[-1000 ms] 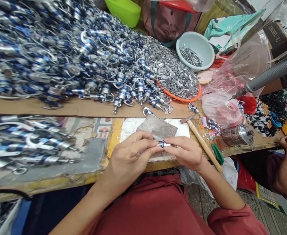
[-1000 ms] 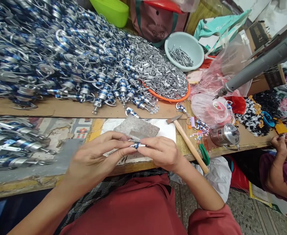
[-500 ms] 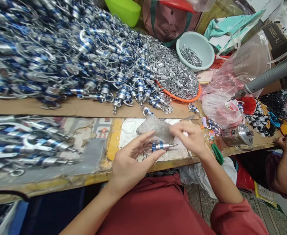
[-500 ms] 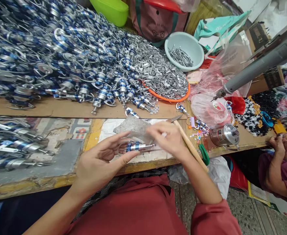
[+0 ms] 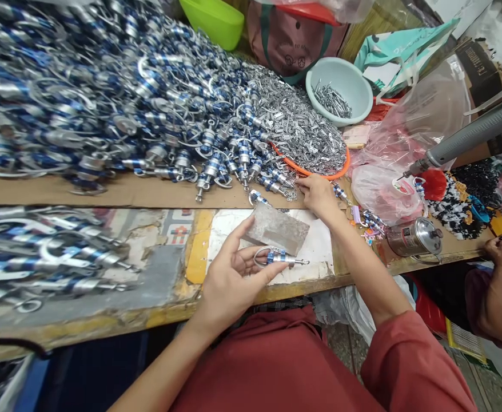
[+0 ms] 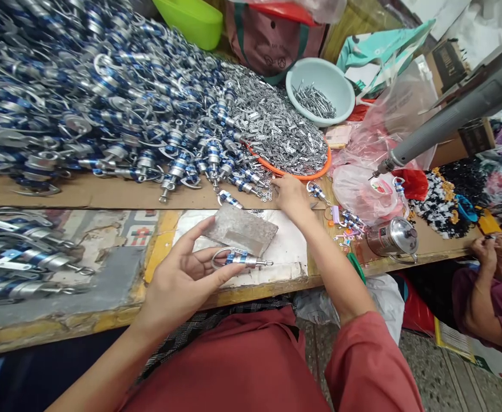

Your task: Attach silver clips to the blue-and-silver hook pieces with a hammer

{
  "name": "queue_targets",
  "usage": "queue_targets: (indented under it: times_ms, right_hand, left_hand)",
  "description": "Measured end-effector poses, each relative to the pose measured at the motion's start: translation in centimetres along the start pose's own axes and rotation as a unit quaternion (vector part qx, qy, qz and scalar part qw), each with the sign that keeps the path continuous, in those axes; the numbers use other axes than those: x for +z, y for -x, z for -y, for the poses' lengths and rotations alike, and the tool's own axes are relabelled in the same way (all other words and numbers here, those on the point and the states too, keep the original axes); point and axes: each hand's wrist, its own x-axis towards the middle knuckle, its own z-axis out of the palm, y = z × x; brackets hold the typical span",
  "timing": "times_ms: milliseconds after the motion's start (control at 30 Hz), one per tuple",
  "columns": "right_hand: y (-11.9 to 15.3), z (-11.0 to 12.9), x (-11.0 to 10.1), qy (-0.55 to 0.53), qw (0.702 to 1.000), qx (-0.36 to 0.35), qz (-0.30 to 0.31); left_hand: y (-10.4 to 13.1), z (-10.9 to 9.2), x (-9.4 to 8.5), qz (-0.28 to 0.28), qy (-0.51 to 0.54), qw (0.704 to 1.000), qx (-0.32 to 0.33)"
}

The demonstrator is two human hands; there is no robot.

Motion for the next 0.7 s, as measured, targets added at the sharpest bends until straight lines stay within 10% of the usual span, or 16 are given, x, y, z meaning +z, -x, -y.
queue_targets:
  times_ms: [500,700]
  right_hand:
    - [0.4,-0.5,-2.2,-0.073,0.997,0.000,-0.003]
    - [6.5,1.2,-4.1,-0.223,0.959,-0.172,-0.017]
  left_hand:
    - [-1.1,-0.5,-0.8,0.010,0.057,0.998,-0.024]
    - [-1.2,-0.5,-1.0,0.017,0.049,0.998,-0.027]
